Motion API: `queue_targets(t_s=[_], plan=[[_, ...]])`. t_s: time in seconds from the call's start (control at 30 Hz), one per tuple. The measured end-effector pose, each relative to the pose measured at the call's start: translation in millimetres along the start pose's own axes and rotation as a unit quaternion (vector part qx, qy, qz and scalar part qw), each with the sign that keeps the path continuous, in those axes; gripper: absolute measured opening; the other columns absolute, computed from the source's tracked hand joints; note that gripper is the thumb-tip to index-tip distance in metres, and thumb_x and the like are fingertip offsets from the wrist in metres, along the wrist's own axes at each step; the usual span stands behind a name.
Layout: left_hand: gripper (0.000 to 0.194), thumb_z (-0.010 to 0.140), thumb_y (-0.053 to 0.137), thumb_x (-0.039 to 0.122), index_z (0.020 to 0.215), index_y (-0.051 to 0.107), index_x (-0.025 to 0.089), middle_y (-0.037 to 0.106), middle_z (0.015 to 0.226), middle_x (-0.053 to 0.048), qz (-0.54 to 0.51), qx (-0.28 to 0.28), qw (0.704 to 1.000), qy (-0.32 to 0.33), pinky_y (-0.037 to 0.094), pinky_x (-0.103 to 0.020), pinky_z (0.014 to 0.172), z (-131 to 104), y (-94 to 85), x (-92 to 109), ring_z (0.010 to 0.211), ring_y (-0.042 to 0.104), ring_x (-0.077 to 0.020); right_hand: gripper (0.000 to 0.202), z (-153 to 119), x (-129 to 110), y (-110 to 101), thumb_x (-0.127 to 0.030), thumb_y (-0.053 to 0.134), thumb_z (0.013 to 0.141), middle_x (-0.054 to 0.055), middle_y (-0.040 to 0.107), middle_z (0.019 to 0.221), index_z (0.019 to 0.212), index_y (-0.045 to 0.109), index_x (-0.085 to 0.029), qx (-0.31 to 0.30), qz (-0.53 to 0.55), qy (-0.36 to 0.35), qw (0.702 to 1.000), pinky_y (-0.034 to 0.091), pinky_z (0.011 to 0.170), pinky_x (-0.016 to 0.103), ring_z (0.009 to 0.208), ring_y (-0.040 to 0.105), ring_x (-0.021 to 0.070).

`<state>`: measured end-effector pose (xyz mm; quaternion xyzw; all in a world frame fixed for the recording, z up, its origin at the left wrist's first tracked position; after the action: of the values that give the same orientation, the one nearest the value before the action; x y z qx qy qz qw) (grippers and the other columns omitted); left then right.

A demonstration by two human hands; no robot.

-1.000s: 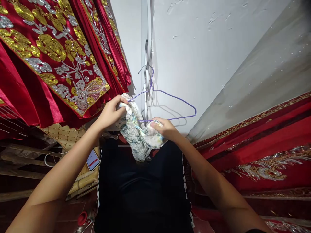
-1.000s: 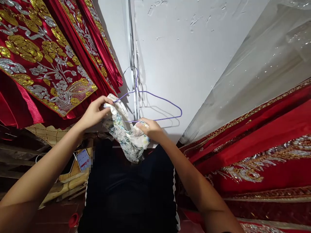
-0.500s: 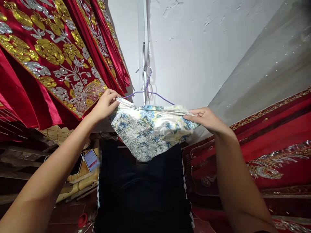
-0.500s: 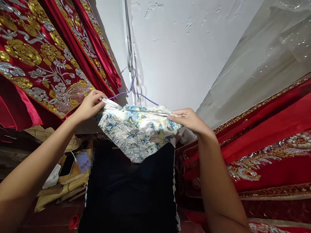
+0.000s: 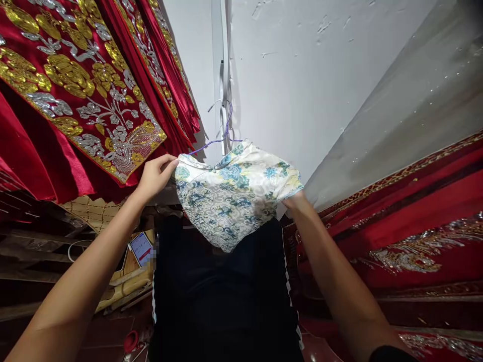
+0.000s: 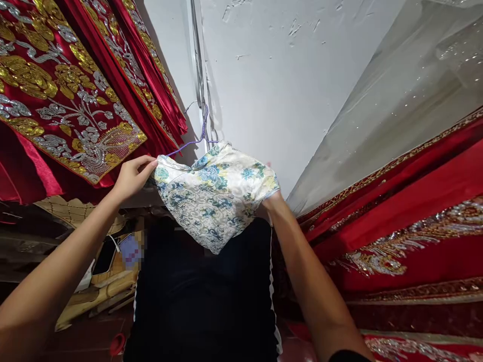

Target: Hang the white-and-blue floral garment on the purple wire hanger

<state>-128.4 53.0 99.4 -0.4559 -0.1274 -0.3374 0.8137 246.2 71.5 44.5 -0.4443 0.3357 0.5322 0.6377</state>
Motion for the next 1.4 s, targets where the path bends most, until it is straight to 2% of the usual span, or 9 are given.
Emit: queue_targets(t_s=[0.17, 0.37, 0.5, 0.6, 0.73, 0.83, 0.93, 1.13, 1.4], plan=[[0.031, 0.096, 0.051, 0.04, 0.105, 0.071, 0.017, 0.071, 0.102, -0.007, 0.028, 0.091, 0.995, 0.041, 0.048, -0.032, 0.089, 15.3, 0.4, 8.8, 0.094, 0.064, -0.0205, 0.044, 4.1, -13.4, -34.3, -0.065, 0.067, 0.08, 0.01, 0.072, 0.083, 0.092, 0.071, -0.023, 0.027, 0.108, 0.058, 0.992, 0.058, 0.067, 0.045, 0.084, 0.071, 0.0314], [0.03, 0.097, 0.053, 0.04, 0.12, 0.065, 0.024, 0.061, 0.128, -0.008, 0.02, 0.134, 0.984, 0.116, 0.038, -0.046, 0.111, 29.2, -3.7, 66.2, 0.125, 0.053, -0.026, 0.035, -24.6, -38.4, -43.6, -0.058, 0.059, 0.087, 0.008, 0.066, 0.08, 0.092, 0.066, -0.024, 0.159, 0.126, -0.01, 0.979, 0.054, 0.063, 0.04, 0.079, 0.068, 0.0277], [0.039, 0.099, 0.045, 0.049, 0.117, 0.064, 0.02, 0.067, 0.114, -0.009, -0.198, -0.032, 0.979, 0.027, 0.05, -0.044, 0.099, 8.0, 11.5, 98.9, 0.107, 0.063, -0.0236, 0.028, -88.1, -44.1, -22.4, -0.054, 0.06, 0.088, 0.002, 0.056, 0.071, 0.084, 0.062, -0.026, 0.129, 0.132, 0.007, 0.983, 0.045, 0.049, 0.032, 0.059, 0.056, 0.0194], [0.04, 0.097, 0.046, 0.051, 0.11, 0.064, 0.017, 0.07, 0.105, -0.012, -0.364, -0.159, 0.912, -0.104, 0.054, -0.04, 0.09, -15.0, 26.0, 110.9, 0.099, 0.067, -0.0232, 0.024, -125.9, -56.2, 9.9, -0.05, 0.069, 0.084, 0.003, 0.064, 0.084, 0.094, 0.067, -0.028, -0.147, 0.04, -0.035, 0.988, 0.052, 0.064, 0.035, 0.072, 0.06, 0.0203], [0.021, 0.087, 0.064, 0.041, 0.091, 0.06, 0.02, 0.055, 0.066, -0.001, -0.443, -0.252, 0.824, -0.247, 0.055, -0.035, 0.07, -47.3, 17.3, 110.3, 0.063, 0.058, -0.0163, 0.043, -131.2, -67.4, 37.4, -0.05, 0.07, 0.085, 0.007, 0.066, 0.117, 0.122, 0.067, -0.028, -0.414, 0.05, -0.093, 0.904, 0.055, 0.088, 0.037, 0.1, 0.064, 0.0231], [0.021, 0.088, 0.064, 0.042, 0.092, 0.061, 0.021, 0.033, 0.053, 0.007, -0.397, -0.379, 0.79, -0.274, 0.044, -0.028, 0.049, -67.5, -11.9, 104.7, 0.043, 0.033, -0.0093, 0.037, -106.4, -56.4, 36.0, -0.046, 0.058, 0.095, 0.008, 0.063, 0.126, 0.128, 0.064, -0.03, -0.312, 0.001, -0.075, 0.947, 0.053, 0.095, 0.041, 0.105, 0.064, 0.0228], [0.03, 0.094, 0.056, 0.049, 0.098, 0.068, 0.022, 0.044, 0.057, 0.003, -0.244, -0.461, 0.828, -0.208, 0.034, -0.024, 0.045, -74.2, -43.9, 100.1, 0.047, 0.038, -0.01, 0.051, -80.3, -42.0, 28.3, -0.047, 0.059, 0.093, 0.009, 0.051, 0.145, 0.142, 0.052, -0.034, -0.159, -0.088, -0.074, 0.98, 0.045, 0.106, 0.047, 0.126, 0.054, 0.0282], [0.03, 0.087, 0.067, 0.048, 0.083, 0.068, 0.019, 0.061, 0.068, -0.002, -0.107, -0.188, 0.974, -0.074, 0.043, -0.026, 0.054, -26.9, -57.2, 81.5, 0.06, 0.054, -0.0138, 0.039, -41.5, -44.7, 19.4, -0.056, 0.056, 0.092, 0.007, 0.07, 0.091, 0.091, 0.072, -0.02, -0.166, -0.082, -0.017, 0.983, 0.051, 0.082, 0.037, 0.089, 0.065, 0.0245], [0.021, 0.091, 0.061, 0.033, 0.108, 0.064, 0.022, 0.063, 0.125, -0.009, 0.039, 0.096, 0.987, 0.123, 0.043, -0.046, 0.106, 15.4, -8.4, 67.8, 0.119, 0.056, -0.0263, 0.048, 42.5, -39.7, -9.1, -0.067, 0.066, 0.079, 0.008, 0.068, 0.09, 0.087, 0.067, -0.02, 0.11, 0.015, -0.09, 0.99, 0.051, 0.075, 0.034, 0.091, 0.064, 0.0246]])
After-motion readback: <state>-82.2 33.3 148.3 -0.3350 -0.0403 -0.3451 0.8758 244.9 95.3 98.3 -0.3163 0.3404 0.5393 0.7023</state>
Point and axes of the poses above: each hand's wrist, its own z-axis towards the middle knuckle, its own y-axis out of the palm, x = y × z, the point moved 1 cm from there along z, towards the middle knuckle
